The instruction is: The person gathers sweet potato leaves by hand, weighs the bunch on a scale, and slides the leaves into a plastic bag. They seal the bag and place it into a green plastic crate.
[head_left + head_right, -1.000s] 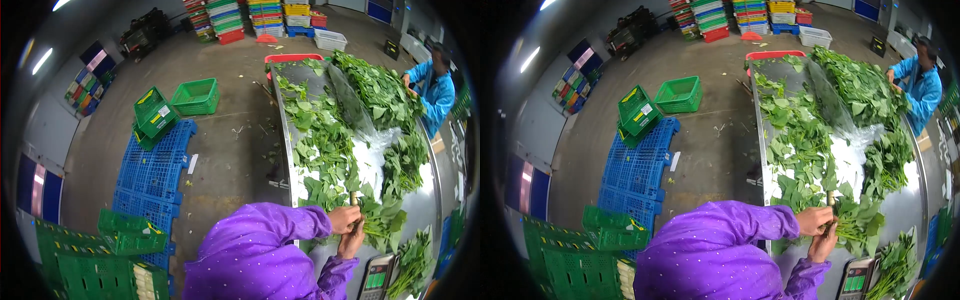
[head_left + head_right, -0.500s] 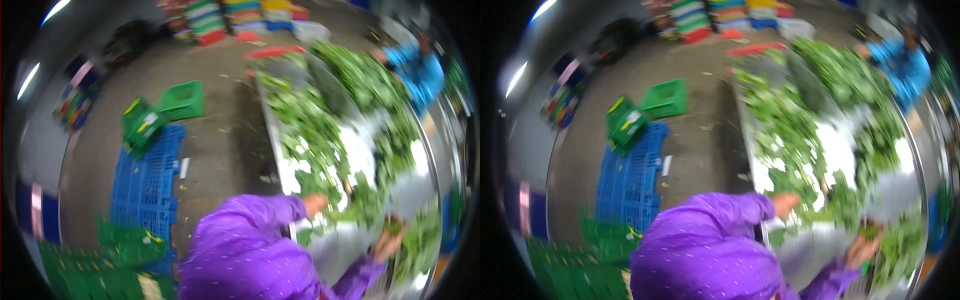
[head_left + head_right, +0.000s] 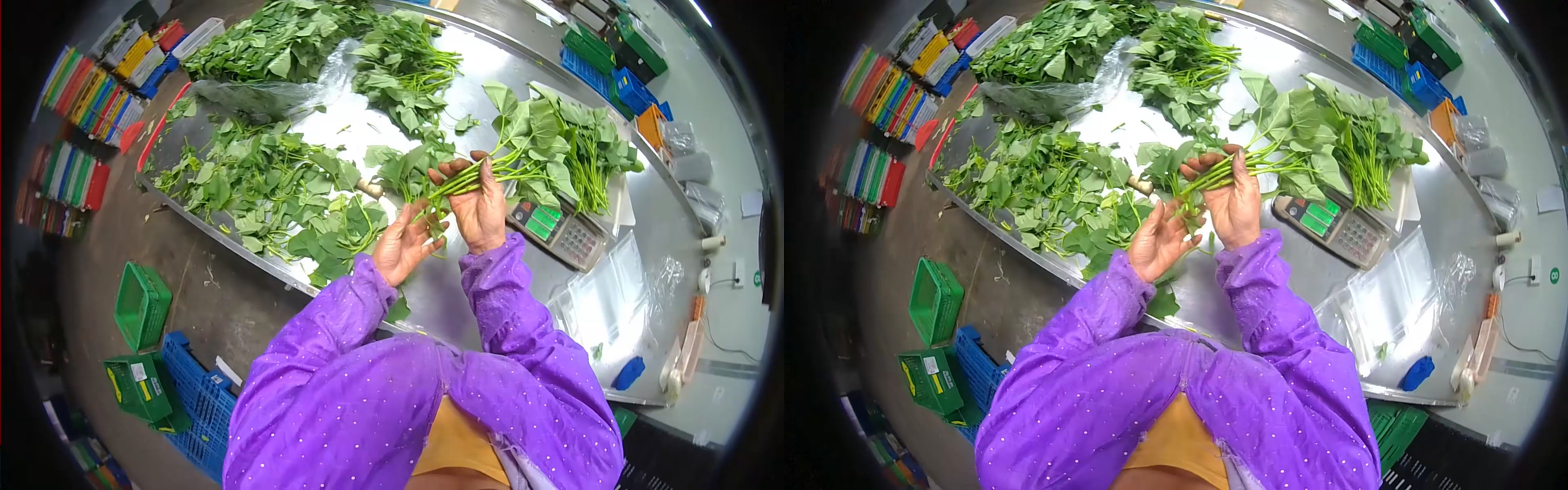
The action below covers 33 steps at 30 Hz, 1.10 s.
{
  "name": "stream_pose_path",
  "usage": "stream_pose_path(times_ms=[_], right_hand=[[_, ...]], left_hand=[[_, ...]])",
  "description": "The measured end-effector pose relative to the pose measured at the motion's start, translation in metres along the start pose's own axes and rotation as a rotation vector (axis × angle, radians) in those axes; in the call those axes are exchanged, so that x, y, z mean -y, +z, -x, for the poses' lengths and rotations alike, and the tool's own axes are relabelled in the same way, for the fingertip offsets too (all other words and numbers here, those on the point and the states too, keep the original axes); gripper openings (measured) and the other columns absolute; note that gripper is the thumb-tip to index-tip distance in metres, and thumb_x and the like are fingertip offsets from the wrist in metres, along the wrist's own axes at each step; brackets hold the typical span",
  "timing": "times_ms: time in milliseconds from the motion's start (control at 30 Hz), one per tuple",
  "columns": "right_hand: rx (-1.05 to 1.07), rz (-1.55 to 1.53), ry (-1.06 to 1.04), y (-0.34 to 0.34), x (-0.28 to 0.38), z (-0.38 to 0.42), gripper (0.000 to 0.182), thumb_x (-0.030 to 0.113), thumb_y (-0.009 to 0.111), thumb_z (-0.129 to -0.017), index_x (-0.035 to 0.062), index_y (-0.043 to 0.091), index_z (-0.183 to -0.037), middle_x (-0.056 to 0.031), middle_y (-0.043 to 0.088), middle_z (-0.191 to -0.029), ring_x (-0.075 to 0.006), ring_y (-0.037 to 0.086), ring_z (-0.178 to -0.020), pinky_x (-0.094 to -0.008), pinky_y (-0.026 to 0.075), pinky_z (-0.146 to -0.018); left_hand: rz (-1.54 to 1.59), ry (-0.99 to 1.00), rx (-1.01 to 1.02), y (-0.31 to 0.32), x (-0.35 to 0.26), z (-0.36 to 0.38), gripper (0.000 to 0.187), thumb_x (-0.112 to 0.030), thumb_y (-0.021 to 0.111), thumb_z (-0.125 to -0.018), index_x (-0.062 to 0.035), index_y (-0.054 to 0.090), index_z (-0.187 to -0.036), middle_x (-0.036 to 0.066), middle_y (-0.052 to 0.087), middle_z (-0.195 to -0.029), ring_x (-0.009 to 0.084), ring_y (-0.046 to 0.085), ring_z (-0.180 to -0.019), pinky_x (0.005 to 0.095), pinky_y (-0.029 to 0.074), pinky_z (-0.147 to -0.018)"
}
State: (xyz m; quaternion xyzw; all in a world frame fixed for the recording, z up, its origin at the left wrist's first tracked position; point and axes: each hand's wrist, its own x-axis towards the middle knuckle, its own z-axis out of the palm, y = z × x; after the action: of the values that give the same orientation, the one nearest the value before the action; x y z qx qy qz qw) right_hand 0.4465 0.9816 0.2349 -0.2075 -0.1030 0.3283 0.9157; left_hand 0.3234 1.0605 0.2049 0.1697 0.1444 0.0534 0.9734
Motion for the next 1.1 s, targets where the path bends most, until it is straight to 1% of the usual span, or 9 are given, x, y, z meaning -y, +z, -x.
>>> stream_pose_path(times_ms=[133, 167, 333, 567, 667, 800, 933, 967, 1100], right_hand=[[-0.046, -0.016, -0.014, -0.013, -0.003, 0.011, 0.024, 0.028, 0.040, -0.094, 0.0063, 0.043, -0.105, -0.0136, 0.059, -0.087, -0.0301, 0.060, -0.087, -0.0484, 0.046, -0.086], [-0.054, -0.016, -0.024, -0.017, -0.004, 0.013, 0.024, 0.028, 0.040, -0.094, 0.0064, 0.044, -0.105, -0.0129, 0.059, -0.086, -0.0294, 0.060, -0.086, -0.0482, 0.045, -0.086], [-0.068, 0.129, -0.115, 0.004, 0.000, 0.030, 0.025, 0.030, 0.039, -0.095, 0.0068, 0.045, -0.103, -0.0044, 0.046, -0.070, -0.0185, 0.050, -0.065, -0.0398, 0.046, -0.076], [-0.017, 0.117, -0.133, 0.021, 0.037, 0.040, 0.026, 0.032, 0.036, -0.096, 0.0084, 0.045, -0.103, -0.0044, 0.044, -0.071, -0.0169, 0.047, -0.063, -0.0413, 0.045, -0.075], [-0.032, 0.052, -0.091, 0.014, 0.033, 0.039, 0.026, 0.031, 0.035, -0.096, 0.0085, 0.045, -0.104, -0.0055, 0.045, -0.073, -0.0187, 0.049, -0.068, -0.0425, 0.044, -0.080], [-0.030, 0.002, -0.026, 0.008, 0.020, 0.038, 0.026, 0.030, 0.035, -0.096, 0.0076, 0.045, -0.104, -0.0064, 0.046, -0.074, -0.0204, 0.050, -0.070, -0.0422, 0.044, -0.080], [-0.089, 0.027, -0.012, 0.004, 0.020, 0.042, 0.026, 0.031, 0.037, -0.095, 0.0071, 0.045, -0.103, -0.0061, 0.046, -0.072, -0.0185, 0.049, -0.064, -0.0383, 0.045, -0.072], [-0.106, 0.050, -0.004, -0.002, 0.023, 0.044, 0.026, 0.031, 0.038, -0.095, 0.0069, 0.045, -0.103, -0.0057, 0.046, -0.071, -0.0179, 0.049, -0.063, -0.0375, 0.045, -0.071], [-0.169, 0.148, 0.005, -0.008, 0.038, 0.066, 0.029, 0.033, 0.042, -0.094, 0.0053, 0.047, -0.100, -0.0028, 0.043, -0.064, -0.0138, 0.045, -0.056, -0.0322, 0.043, -0.061]], left_hand=[[-0.502, 0.265, -0.123, -0.009, 0.009, -0.021, 0.027, -0.025, 0.058, -0.086, -0.0060, 0.055, -0.105, 0.005, 0.060, -0.083, 0.0108, 0.054, -0.068, 0.0225, 0.042, -0.060], [-0.572, 0.342, -0.259, -0.008, 0.012, -0.025, 0.012, -0.015, 0.061, -0.084, -0.0056, 0.058, -0.090, 0.001, 0.058, -0.068, 0.0067, 0.048, -0.053, 0.0191, 0.035, -0.048], [-0.389, 0.242, -0.294, -0.009, 0.014, -0.021, 0.010, -0.015, 0.061, -0.083, -0.0068, 0.059, -0.078, -0.001, 0.054, -0.061, 0.0052, 0.041, -0.046, 0.0179, 0.030, -0.043], [0.040, 0.353, -0.593, -0.103, -0.038, -0.033, 0.015, -0.024, 0.058, -0.086, -0.0099, 0.056, -0.089, -0.001, 0.054, -0.071, 0.0080, 0.046, -0.057, 0.0185, 0.038, -0.050], [0.009, 0.164, -0.220, -0.066, -0.030, -0.028, 0.027, -0.031, 0.057, -0.085, -0.0111, 0.055, -0.104, 0.001, 0.057, -0.091, 0.0112, 0.052, -0.076, 0.0225, 0.043, -0.064], [-0.180, -0.084, 0.011, 0.003, 0.000, -0.011, 0.047, -0.034, 0.057, -0.085, -0.0165, 0.043, -0.127, 0.004, 0.044, -0.122, 0.0146, 0.042, -0.106, 0.0301, 0.040, -0.082], [-0.549, -0.033, -0.025, 0.002, 0.015, -0.013, 0.021, -0.024, 0.059, -0.085, -0.0050, 0.057, -0.094, 0.000, 0.053, -0.074, 0.0076, 0.046, -0.061, 0.0217, 0.036, -0.053], [-0.657, 0.043, -0.078, 0.005, 0.021, -0.014, 0.017, -0.018, 0.058, -0.085, -0.0040, 0.056, -0.077, -0.004, 0.044, -0.058, 0.0050, 0.035, -0.048, 0.0209, 0.029, -0.045], [-1.279, 0.177, 0.024, 0.005, 0.023, 0.000, 0.017, -0.015, 0.056, -0.085, -0.0006, 0.055, -0.075, 0.000, 0.051, -0.061, 0.0074, 0.043, -0.055, 0.0231, 0.036, -0.050]])
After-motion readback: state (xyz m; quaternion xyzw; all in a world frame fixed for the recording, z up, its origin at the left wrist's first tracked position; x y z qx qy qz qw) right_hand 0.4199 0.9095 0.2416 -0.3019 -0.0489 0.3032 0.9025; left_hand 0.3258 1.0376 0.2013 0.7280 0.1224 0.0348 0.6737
